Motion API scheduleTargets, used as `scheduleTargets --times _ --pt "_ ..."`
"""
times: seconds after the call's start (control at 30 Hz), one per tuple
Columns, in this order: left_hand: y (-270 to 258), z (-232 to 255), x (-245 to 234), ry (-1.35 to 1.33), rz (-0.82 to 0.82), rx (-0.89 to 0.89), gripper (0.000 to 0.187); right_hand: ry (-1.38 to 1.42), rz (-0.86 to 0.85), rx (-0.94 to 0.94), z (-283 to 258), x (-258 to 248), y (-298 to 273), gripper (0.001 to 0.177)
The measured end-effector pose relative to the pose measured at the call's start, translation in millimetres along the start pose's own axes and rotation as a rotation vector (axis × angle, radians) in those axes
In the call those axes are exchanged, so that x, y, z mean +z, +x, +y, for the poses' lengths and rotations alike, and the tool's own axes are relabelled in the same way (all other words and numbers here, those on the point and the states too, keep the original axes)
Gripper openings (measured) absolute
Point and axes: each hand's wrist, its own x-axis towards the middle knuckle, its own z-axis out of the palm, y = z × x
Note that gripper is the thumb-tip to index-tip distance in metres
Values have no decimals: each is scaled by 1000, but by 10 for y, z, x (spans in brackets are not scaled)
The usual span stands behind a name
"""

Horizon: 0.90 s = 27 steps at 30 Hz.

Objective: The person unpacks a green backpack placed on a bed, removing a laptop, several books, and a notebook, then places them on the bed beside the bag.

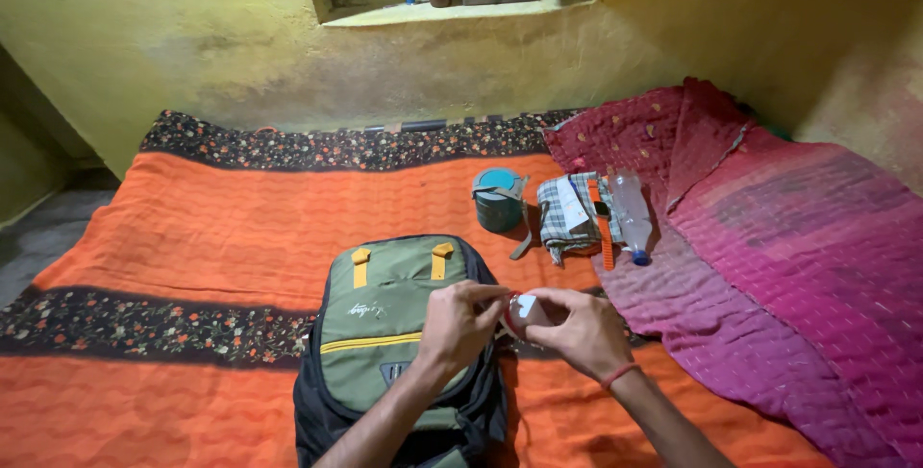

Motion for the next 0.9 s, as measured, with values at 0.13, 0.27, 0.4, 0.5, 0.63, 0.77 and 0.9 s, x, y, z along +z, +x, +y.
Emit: scheduleTargets --times 0.13,0.27,0.4,0.5,0.63,0.77,0.9 --pt "-116 96 77 -254 92 -187 20 244 16 166 51 53 76 46" --pt "-196 74 205 -509 150 -323 16 385 28 223 141 120 100 43" --pt "-344 -55 426 -733 56 -396 12 553 40 335 239 193 153 34" --pt "-457 -198 613 -758 -40 -484 14 845 56 444 324 227 184 36" --pt "-636 -503 749 -622 -229 -312 21 1054 -13 454 419 164 199 35" --pt "-672 -797 670 -320 -292 -270 27 1043 -217 360 356 -37 204 37" --pt "-383 -893 392 -190 -260 -368 26 740 -475 437 141 -190 117 36"
